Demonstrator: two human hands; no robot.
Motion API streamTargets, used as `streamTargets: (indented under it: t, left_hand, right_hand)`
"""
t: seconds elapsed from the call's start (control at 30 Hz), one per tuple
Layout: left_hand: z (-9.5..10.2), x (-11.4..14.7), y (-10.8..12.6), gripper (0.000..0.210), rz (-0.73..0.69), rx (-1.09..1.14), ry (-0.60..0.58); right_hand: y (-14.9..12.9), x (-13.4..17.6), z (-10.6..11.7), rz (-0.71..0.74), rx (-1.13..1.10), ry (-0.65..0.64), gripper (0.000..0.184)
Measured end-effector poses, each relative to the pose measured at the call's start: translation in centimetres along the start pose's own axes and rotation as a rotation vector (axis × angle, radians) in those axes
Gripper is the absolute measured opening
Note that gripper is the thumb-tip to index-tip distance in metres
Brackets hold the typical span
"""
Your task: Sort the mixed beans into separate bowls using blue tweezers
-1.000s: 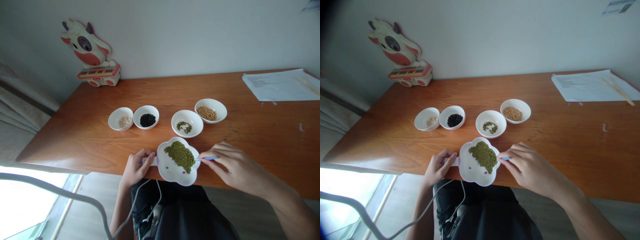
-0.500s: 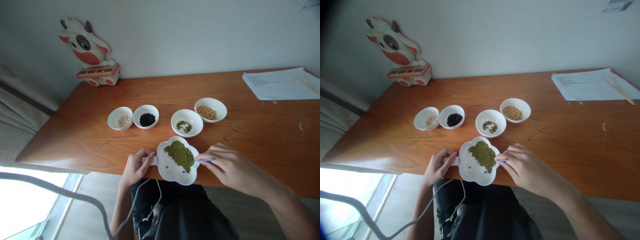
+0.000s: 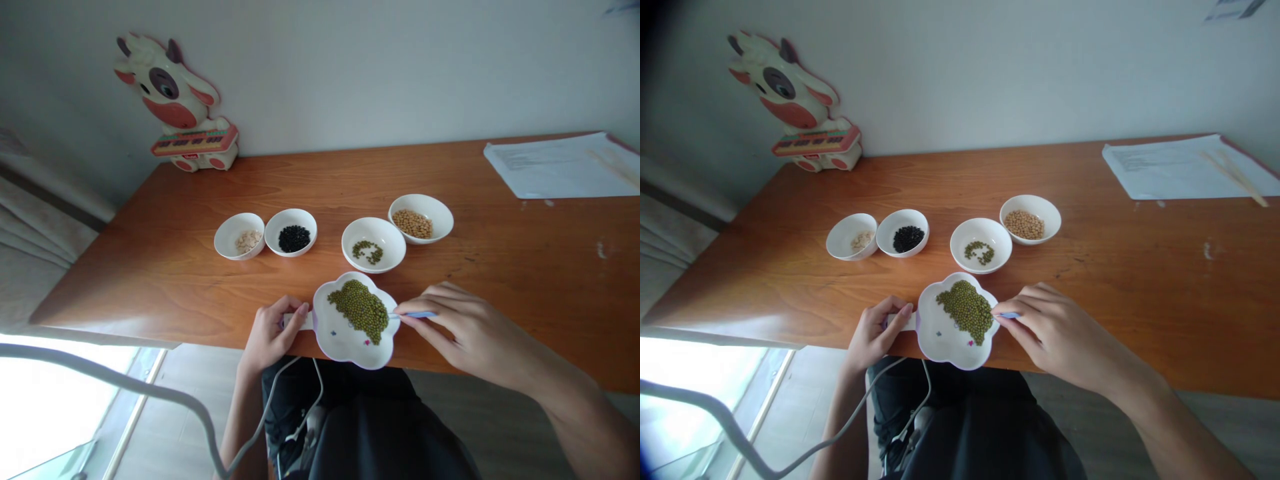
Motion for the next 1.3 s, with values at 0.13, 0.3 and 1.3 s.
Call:
streamTargets:
  t: [0.13,0.3,1.3]
  left_hand:
    - [0.0,0.0,-0.1,0.034,0.004,-0.005,0.0]
    - [0.0,0.0,-0.1,0.034,-0.017,-0.014,0.004]
    - [0.0,0.0,-0.1,0.034,-0.027,-0.015,0.013]
  right_hand:
    - [-0.2,-0.1,-0.4,0.027,0.01,-0.021,0.014]
    - [-0.4,0.0,-0.7,0.06,0.031,-0.03,0.017]
    - [-0.3,0.0,0.1,0.023,-0.011,0.03,0.013]
Point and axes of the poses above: each hand's wrist, its own x-axis away from the middle knuckle, its own z-axis out of the back of the hand, y = z × x, the point moved 3 cm from there along -x, towards the middle knuckle, and after that the axes turned 15 degrees about y, right-handed, at the moved point
